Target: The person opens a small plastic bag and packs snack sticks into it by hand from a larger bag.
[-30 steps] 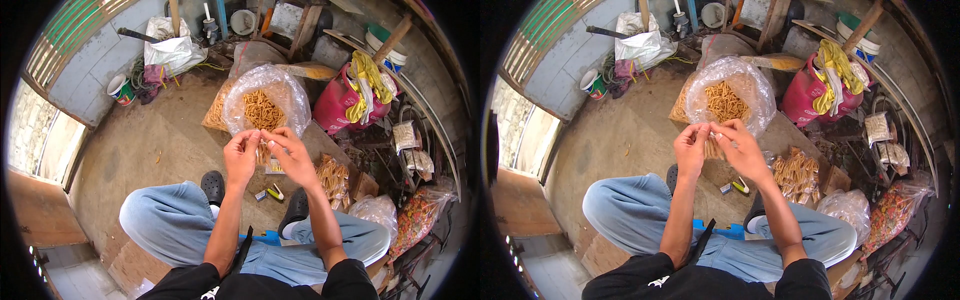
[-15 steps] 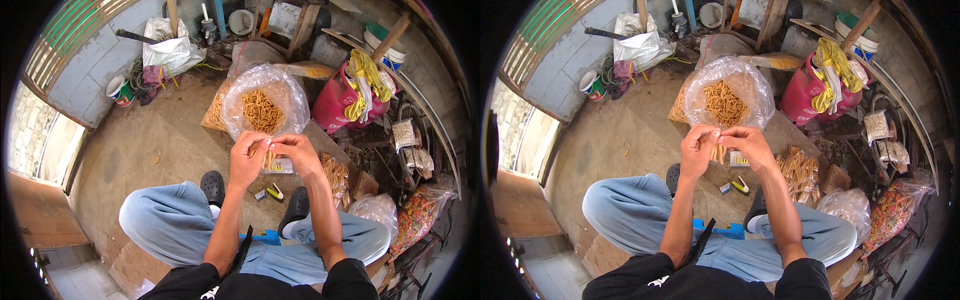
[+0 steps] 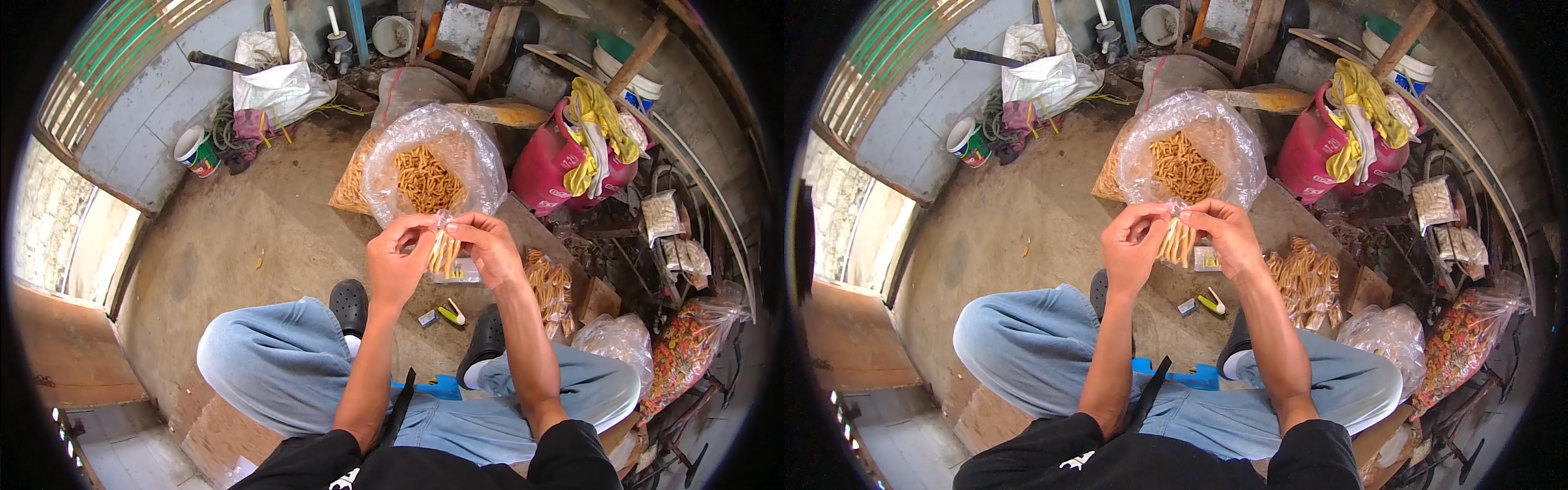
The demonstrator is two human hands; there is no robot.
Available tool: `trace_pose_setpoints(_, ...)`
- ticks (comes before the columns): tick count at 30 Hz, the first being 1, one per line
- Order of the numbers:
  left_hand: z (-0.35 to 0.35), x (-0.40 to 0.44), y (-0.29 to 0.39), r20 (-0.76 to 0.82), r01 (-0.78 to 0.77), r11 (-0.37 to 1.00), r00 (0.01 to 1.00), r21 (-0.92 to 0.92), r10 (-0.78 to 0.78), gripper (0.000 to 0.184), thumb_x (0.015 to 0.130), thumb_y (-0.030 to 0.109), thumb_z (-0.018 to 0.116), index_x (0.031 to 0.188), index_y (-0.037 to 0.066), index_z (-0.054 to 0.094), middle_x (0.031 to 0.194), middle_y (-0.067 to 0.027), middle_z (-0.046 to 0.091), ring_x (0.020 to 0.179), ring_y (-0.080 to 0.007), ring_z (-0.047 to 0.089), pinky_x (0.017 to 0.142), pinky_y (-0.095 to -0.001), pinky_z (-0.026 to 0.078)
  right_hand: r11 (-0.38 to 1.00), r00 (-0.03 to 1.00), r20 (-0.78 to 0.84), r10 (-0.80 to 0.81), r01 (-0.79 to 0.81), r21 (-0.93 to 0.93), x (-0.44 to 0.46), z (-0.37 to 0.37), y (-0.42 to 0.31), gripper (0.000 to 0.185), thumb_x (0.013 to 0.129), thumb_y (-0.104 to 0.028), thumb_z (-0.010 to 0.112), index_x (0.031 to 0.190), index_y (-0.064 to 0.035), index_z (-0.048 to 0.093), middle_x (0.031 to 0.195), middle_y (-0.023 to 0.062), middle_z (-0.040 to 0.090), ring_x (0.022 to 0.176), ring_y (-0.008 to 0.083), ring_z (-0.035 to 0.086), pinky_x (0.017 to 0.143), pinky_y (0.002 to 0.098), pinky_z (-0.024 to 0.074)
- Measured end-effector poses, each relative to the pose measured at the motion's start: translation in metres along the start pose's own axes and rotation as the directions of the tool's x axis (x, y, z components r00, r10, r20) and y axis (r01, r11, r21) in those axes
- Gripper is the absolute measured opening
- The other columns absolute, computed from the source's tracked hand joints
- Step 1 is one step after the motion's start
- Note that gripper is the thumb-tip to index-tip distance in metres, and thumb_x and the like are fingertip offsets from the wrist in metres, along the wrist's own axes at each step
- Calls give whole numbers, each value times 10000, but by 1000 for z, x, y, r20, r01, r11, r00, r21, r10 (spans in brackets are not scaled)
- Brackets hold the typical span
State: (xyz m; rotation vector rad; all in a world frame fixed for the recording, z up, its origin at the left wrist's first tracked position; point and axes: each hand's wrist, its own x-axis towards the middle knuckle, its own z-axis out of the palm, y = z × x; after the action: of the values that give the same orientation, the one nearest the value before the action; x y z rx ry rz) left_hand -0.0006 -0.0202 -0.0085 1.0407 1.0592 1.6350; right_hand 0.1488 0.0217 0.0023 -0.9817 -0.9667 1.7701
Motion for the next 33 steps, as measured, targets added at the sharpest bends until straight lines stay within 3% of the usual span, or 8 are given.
trace_pose_setpoints(6,-3,6,-2,191,-410,876,909,254,370,124,854,-55,569,941,-45,656,983,-126,668,897,-151,634,788,-258,504,1000,1000,1,-3,3,14,-3,0,-3,80,803,-92,686,838,-31,650,768,45,656,687,111,597,640,262,472)
trace_pose_setpoints(9,-1,5,-3,221,-373,903,919,214,327,102,864,-40,572,905,-48,665,995,-144,666,904,-150,628,777,-266,507,1000,1000,7,-6,6,25,-3,-1,-4,72,803,-88,680,835,-29,656,773,45,659,685,107,594,639,257,470)
trace_pose_setpoints(14,4,0,-4,-6,49,986,999,-160,-51,129,887,62,615,980,-18,655,926,-78,677,833,-105,625,728,-244,502,999,1000,-2,-3,3,32,-3,-2,-4,66,796,-79,679,827,-23,664,771,44,659,679,100,589,634,247,464)
trace_pose_setpoints(16,5,0,1,-23,72,977,997,-203,-78,146,887,66,618,1002,-21,642,930,-75,673,833,-102,625,726,-239,501,1000,999,37,9,-9,-2,-3,-5,-4,83,799,-66,662,853,-5,648,853,81,667,776,156,625,711,310,497)
trace_pose_setpoints(20,2,2,3,9,200,938,979,-284,-206,145,900,69,594,1002,-30,624,929,-101,676,817,-125,636,745,-253,519,1000,999,47,16,-17,14,-4,-3,-7,82,794,-61,664,852,-5,648,852,78,667,770,149,624,710,303,494)
trace_pose_setpoints(22,1,4,7,67,197,942,980,-270,-186,139,893,56,597,997,-32,625,927,-95,674,816,-123,634,746,-250,516,1000,1000,14,13,-14,28,-5,-2,-9,69,783,-70,686,825,-22,661,762,40,653,671,97,581,624,235,454)
trace_pose_setpoints(26,-4,3,5,131,144,977,984,-157,-124,133,863,16,617,983,-40,628,912,-74,664,818,-109,622,750,-232,498,999,1000,31,-4,5,-34,-6,-1,-9,74,789,-81,690,837,-32,661,772,33,652,677,90,580,623,229,450)
trace_pose_setpoints(33,1,-1,5,20,6,1000,1000,7,-6,111,839,20,653,942,-20,646,818,-43,660,727,-79,610,641,-216,492,969,998,42,-38,47,-243,-11,6,-11,147,809,-173,724,878,-52,680,786,-5,651,700,47,555,629,205,437)
